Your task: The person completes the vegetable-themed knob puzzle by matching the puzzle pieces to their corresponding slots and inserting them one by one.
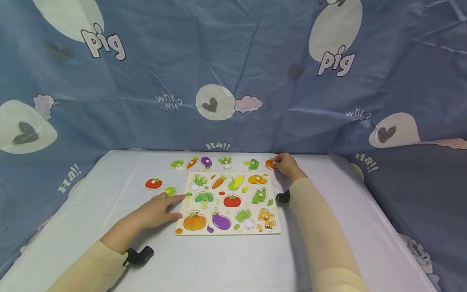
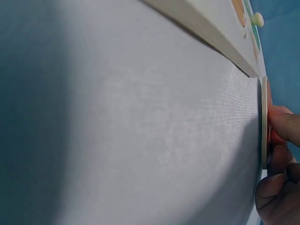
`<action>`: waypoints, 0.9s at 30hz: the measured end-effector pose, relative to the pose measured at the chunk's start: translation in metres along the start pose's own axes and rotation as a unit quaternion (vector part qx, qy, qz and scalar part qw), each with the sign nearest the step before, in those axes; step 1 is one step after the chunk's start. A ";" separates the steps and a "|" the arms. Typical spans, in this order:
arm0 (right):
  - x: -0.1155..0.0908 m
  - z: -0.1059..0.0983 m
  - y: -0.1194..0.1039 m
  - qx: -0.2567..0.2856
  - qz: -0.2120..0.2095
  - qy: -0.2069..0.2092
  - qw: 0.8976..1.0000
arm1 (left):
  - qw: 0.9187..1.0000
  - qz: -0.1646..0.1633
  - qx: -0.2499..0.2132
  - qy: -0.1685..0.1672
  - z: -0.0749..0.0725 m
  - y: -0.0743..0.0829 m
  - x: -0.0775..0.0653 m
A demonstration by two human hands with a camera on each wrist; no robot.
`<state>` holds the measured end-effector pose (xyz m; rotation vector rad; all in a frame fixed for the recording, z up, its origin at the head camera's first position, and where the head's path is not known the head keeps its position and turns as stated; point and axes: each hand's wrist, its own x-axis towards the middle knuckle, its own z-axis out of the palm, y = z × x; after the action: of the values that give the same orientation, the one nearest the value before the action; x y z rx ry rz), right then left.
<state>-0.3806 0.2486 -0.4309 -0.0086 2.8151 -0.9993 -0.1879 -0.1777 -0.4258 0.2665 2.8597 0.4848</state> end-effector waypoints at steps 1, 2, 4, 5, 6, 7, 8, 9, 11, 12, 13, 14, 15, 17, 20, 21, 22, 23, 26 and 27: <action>-0.002 -0.001 -0.001 0.003 -0.002 0.000 1.000 | 1.000 0.002 -0.001 0.000 0.000 0.000 0.000; -0.004 -0.002 -0.002 0.002 -0.006 0.002 1.000 | 1.000 0.002 -0.002 0.000 0.000 0.000 0.000; -0.007 -0.003 -0.004 0.004 -0.012 0.000 1.000 | 1.000 0.003 -0.002 -0.001 0.000 0.000 -0.001; -0.008 -0.003 -0.004 0.005 -0.014 -0.003 1.000 | 1.000 0.003 -0.002 -0.001 0.000 0.000 -0.001; -0.009 -0.004 -0.005 0.006 -0.016 -0.005 1.000 | 1.000 0.003 -0.001 -0.001 0.000 0.000 -0.001; -0.010 -0.004 -0.006 0.007 -0.018 -0.006 1.000 | 1.000 0.003 -0.001 -0.002 0.000 -0.001 -0.001; -0.011 -0.004 -0.006 0.005 -0.021 -0.008 1.000 | 1.000 0.003 0.000 -0.001 0.000 -0.001 0.000; -0.011 -0.003 -0.006 0.006 -0.022 -0.012 1.000 | 1.000 0.004 0.000 -0.001 0.000 -0.001 0.000; -0.014 -0.003 -0.008 0.007 -0.025 -0.017 1.000 | 1.000 0.004 0.001 0.000 0.000 -0.001 0.000; -0.014 -0.003 -0.008 0.006 -0.027 -0.019 0.999 | 1.000 0.005 0.002 0.000 0.000 -0.001 0.000; -0.015 -0.003 -0.008 0.005 -0.029 -0.021 0.999 | 1.000 0.006 0.002 0.001 0.000 -0.002 0.000; -0.016 -0.003 -0.009 0.004 -0.033 -0.024 0.999 | 1.000 0.006 0.001 0.001 0.000 -0.001 0.000; -0.018 -0.004 -0.009 0.003 -0.036 -0.026 0.999 | 1.000 0.006 0.002 0.001 0.001 -0.002 0.000; -0.021 -0.004 -0.010 0.001 -0.047 -0.030 0.998 | 1.000 0.008 0.003 0.002 0.001 -0.002 0.000; -0.028 -0.004 -0.013 -0.006 -0.067 -0.031 0.997 | 1.000 0.007 0.005 0.002 0.001 -0.001 0.000; -0.030 -0.004 -0.014 -0.007 -0.073 -0.031 0.997 | 1.000 0.007 0.006 0.002 0.001 -0.002 0.000; -0.033 -0.004 -0.015 -0.007 -0.080 -0.032 0.996 | 1.000 0.007 0.007 0.002 0.001 -0.002 0.000; -0.035 -0.004 -0.016 -0.009 -0.087 -0.033 0.996 | 1.000 0.008 0.008 0.002 0.001 -0.002 0.000; -0.043 -0.004 -0.020 -0.002 -0.097 -0.037 0.995 | 1.000 0.003 0.008 -0.001 0.001 -0.002 0.001; -0.045 -0.004 -0.022 -0.002 -0.100 -0.040 0.994 | 1.000 0.003 0.009 -0.001 0.001 -0.002 0.002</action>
<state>-0.3376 0.2367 -0.4081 -0.3297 2.7844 -1.0084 -0.1893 -0.1786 -0.4278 0.2775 2.8636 0.4583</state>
